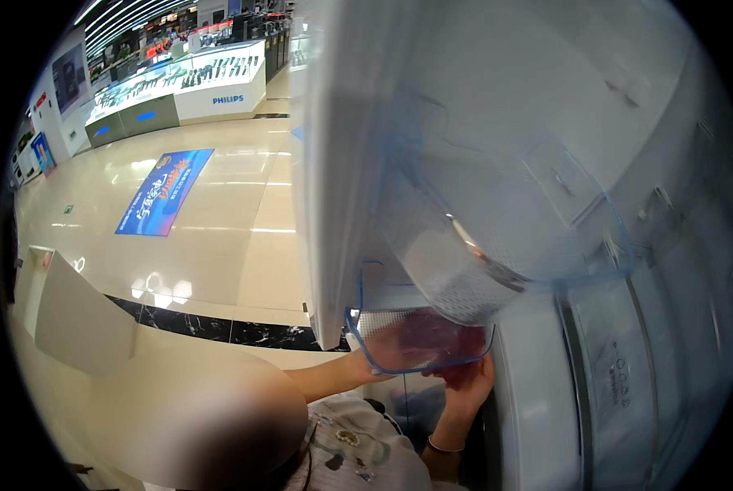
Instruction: The person wipes the interior surfaces of an empty refrigerator with a pink cloth. They clean the bottom shelf, door compartments, and upper shelves systematically. The person also wipes the exterior door handles and the front panel of the appliance.
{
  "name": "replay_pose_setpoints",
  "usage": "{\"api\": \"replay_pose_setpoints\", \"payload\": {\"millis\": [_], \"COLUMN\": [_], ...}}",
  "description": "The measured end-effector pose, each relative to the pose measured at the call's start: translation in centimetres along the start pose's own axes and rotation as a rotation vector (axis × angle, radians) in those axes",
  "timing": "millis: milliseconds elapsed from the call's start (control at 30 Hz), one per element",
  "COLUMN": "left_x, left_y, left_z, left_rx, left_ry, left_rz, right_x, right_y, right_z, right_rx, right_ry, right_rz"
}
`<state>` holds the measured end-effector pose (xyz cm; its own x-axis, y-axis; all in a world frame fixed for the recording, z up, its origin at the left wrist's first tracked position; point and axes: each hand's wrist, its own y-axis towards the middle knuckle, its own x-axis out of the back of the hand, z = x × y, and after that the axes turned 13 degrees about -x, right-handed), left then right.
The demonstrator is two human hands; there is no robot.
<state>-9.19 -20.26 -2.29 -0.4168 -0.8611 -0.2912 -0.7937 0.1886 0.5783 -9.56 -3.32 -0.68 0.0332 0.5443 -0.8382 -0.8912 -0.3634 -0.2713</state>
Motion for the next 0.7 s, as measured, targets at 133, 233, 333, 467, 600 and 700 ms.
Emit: {"api": "replay_pose_setpoints", "payload": {"millis": [133, 233, 333, 467, 600, 700], "left_x": [0.3, 0.7, 0.8, 1.8, 3.0, 4.0], "left_y": [-0.7, -2.5, -4.0, -5.8, -8.0, -9.2], "left_z": [0.9, -0.4, -2.5, -3.5, -5.2, -7.7], "left_rx": [-0.088, 0.094, 0.278, 0.158, 0.158, 0.187], "left_ry": [0.076, -0.245, -0.732, -1.318, -1.294, -1.081], "left_rz": [0.099, -0.037, -0.295, -0.390, -0.564, -0.762], "right_x": [-0.4, -2.2, -2.0, 0.3, -2.5, -3.3], "right_y": [-0.3, -0.7, -0.9, -0.7, -0.9, -0.8], "right_z": [-0.2, -1.8, -2.7, -3.7, -5.5, -6.4], "right_rx": [0.053, 0.110, 0.131, 0.080, 0.004, -0.138], "right_ry": [-0.117, 0.023, -0.035, -0.108, -0.013, -0.004], "right_rz": [0.166, -0.054, -0.008, 0.103, 0.100, 0.170]}}
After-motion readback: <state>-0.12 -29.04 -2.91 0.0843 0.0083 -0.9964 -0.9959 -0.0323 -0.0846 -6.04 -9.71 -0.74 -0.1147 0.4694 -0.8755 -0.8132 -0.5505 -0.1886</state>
